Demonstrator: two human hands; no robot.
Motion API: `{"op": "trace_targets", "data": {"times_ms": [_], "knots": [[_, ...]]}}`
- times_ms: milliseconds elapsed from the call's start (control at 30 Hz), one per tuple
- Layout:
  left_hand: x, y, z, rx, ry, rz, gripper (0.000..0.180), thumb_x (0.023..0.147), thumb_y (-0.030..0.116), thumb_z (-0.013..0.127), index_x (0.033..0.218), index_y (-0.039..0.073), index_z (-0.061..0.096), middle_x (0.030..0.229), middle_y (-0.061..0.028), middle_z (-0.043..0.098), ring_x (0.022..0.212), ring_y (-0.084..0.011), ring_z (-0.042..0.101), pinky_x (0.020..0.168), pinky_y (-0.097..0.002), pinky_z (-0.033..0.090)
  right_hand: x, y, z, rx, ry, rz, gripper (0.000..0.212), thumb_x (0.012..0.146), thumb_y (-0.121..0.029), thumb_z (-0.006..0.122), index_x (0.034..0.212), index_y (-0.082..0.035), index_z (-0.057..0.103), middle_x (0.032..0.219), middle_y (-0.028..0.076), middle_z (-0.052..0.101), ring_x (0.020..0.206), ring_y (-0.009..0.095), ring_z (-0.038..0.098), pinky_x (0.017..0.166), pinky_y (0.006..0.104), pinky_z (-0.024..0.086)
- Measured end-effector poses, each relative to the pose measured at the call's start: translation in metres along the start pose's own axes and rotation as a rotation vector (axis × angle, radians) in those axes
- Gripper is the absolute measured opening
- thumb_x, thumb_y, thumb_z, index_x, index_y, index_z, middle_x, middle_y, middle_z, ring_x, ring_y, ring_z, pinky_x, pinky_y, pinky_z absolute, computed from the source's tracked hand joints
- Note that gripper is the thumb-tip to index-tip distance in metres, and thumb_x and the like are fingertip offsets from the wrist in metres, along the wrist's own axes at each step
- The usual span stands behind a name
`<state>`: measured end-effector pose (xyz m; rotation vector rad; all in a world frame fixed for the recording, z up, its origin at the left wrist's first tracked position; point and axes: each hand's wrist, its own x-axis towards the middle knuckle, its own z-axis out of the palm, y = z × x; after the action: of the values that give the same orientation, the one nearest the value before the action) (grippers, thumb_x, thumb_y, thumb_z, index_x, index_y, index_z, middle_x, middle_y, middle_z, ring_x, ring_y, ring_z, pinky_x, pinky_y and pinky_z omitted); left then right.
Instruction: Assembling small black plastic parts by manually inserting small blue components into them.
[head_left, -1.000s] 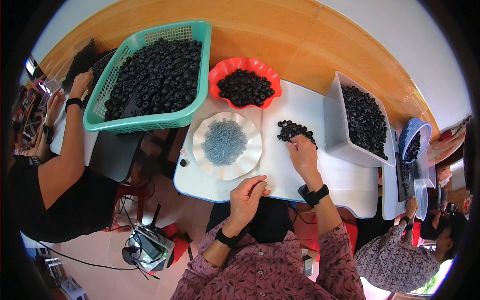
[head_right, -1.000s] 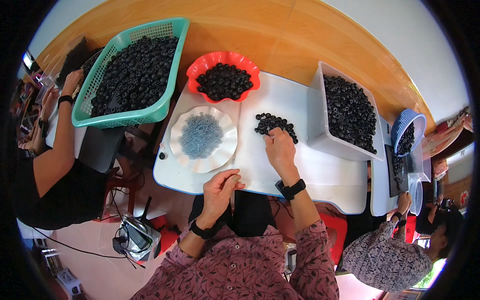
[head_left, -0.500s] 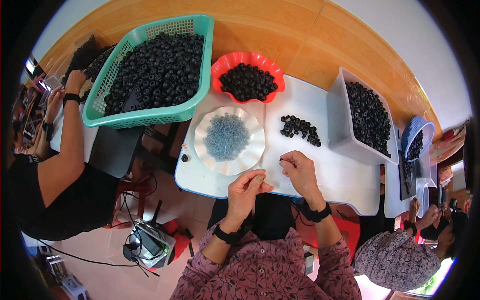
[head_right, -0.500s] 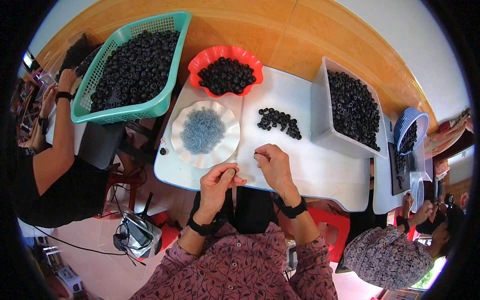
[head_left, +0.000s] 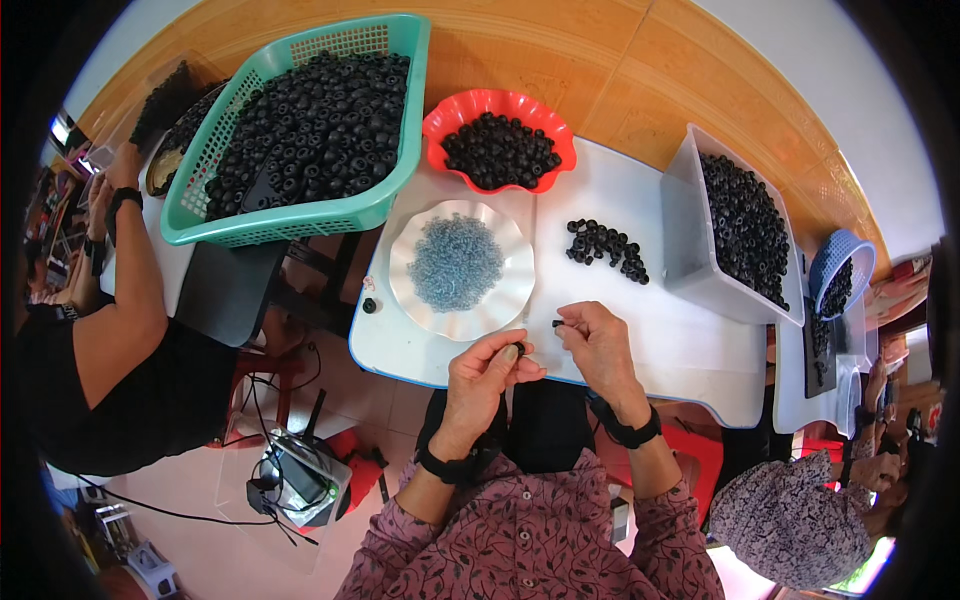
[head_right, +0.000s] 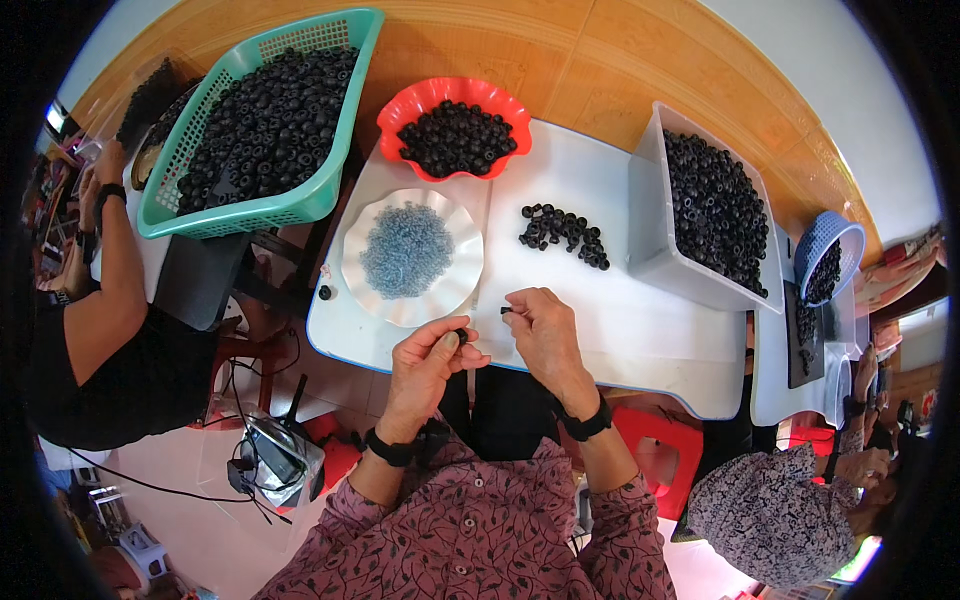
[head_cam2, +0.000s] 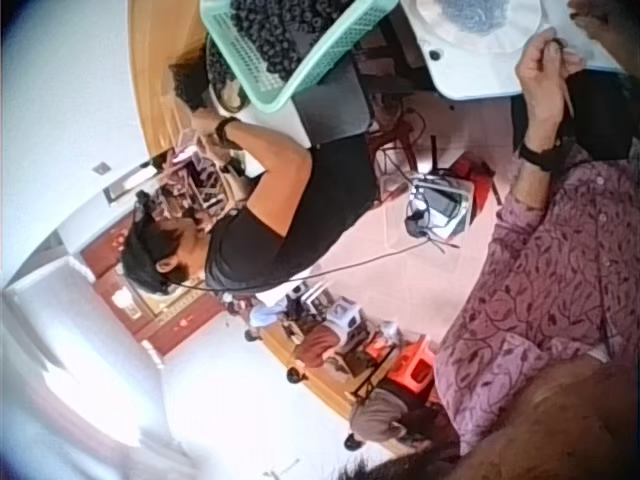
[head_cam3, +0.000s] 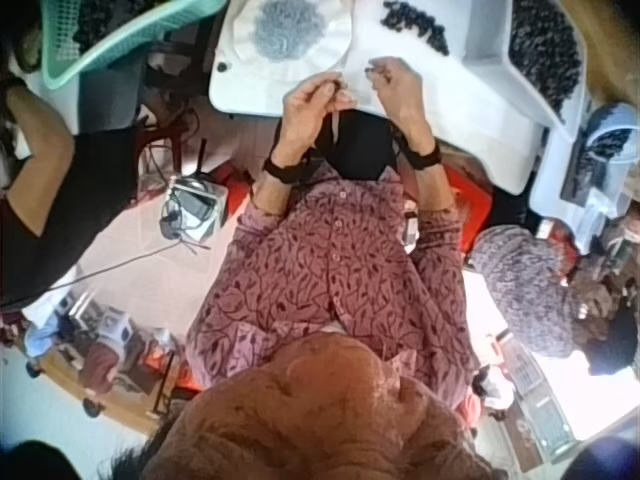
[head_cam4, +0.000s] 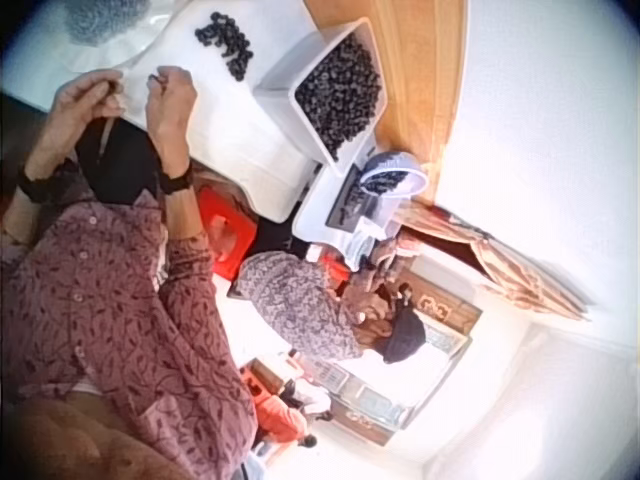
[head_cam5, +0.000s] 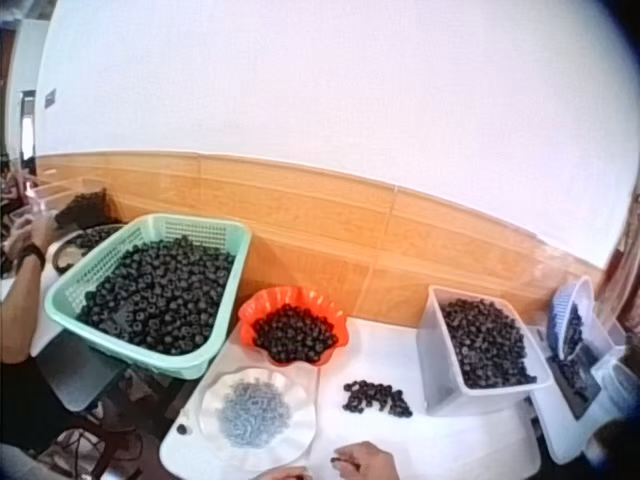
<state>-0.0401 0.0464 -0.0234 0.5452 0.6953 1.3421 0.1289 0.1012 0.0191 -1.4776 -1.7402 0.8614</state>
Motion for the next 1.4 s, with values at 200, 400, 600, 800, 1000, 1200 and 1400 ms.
{"op": "trace_targets", "data": {"times_ms": [200,400,600,800,1000,1200,1400], "knots": [[-0.002,0.003,-0.002,-0.084,-0.026,0.003,0.026,0.098,0.008,0.048,0.119,-0.005,0.056,0.102,-0.0156,0.065,0.083,-0.019,0.068,0.08,-0.0416,0.059,-0.001,-0.011,0.011,-0.135,0.065,-0.085,0.017,0.079,-0.005,0.069,0.095,-0.005,0.069,0.083,0.012,0.058,0.066,0.023,0.061,0.06,0.033,0.05],[-0.003,0.005,-0.003,-0.163,-0.038,0.006,0.025,0.098,0.008,0.049,0.119,-0.004,0.057,0.103,-0.0156,0.065,0.083,-0.0164,0.066,0.081,-0.0398,0.059,-0.002,-0.022,0.033,-0.317,0.102,-0.131,0.013,0.081,-0.016,0.068,0.093,-0.013,0.071,0.083,0.01,0.055,0.066,0.027,0.06,0.059,0.0371,0.05],[-0.004,0.009,-0.004,-0.229,-0.043,0.009,0.026,0.097,0.008,0.05,0.119,-0.003,0.057,0.107,-0.0161,0.063,0.085,-0.0156,0.065,0.083,-0.0382,0.058,-0.003,-0.028,0.039,-0.465,0.123,-0.187,0.012,0.079,-0.014,0.068,0.091,-0.014,0.069,0.083,0.011,0.052,0.069,0.028,0.059,0.057,0.0384,0.048],[-0.009,0.013,-0.003,-0.337,-0.086,-0.004,0.027,0.096,0.006,0.052,0.121,-0.003,0.056,0.108,-0.0167,0.062,0.088,-0.016,0.064,0.086,-0.0391,0.057,-0.001,-0.026,0.046,-0.483,0.149,-0.179,0.01,0.077,-0.011,0.069,0.087,-0.011,0.068,0.083,0.011,0.052,0.068,0.03,0.057,0.059,0.0408,0.046],[-0.016,0.015,-0.002,-0.386,-0.137,0.008,0.027,0.095,0.004,0.052,0.121,-0.003,0.056,0.11,-0.0165,0.063,0.091,-0.0167,0.064,0.086,-0.0393,0.057,-0.002,-0.02,0.049,-0.4,0.214,-0.301,0.007,0.076,-0.005,0.067,0.082,-0.008,0.063,0.083,0.009,0.054,0.072,0.03,0.055,0.063,0.04,0.043],[-0.02,0.013,0.001,-0.322,-0.123,0.049,0.029,0.093,0.001,0.055,0.121,-0.002,0.056,0.11,-0.0158,0.063,0.092,-0.0173,0.064,0.087,-0.0396,0.057,-0.009,-0.014,0.048,-0.369,0.232,-0.342,0.009,0.077,-0.002,0.065,0.084,-0.005,0.06,0.083,0.01,0.055,0.071,0.028,0.056,0.063,0.0366,0.044],[-0.023,0.017,0.007,-0.251,-0.088,0.028,0.029,0.091,-0.002,0.056,0.12,-0.004,0.056,0.103,-0.0128,0.064,0.09,-0.0173,0.065,0.086,-0.039,0.057,-0.039,-0.028,0.03,0.353,0.104,-0.006,0.008,0.087,0.0,0.063,0.094,-0.001,0.059,0.086,0.002,0.061,0.078,0.009,0.058,0.073,0.022,0.047]]}}
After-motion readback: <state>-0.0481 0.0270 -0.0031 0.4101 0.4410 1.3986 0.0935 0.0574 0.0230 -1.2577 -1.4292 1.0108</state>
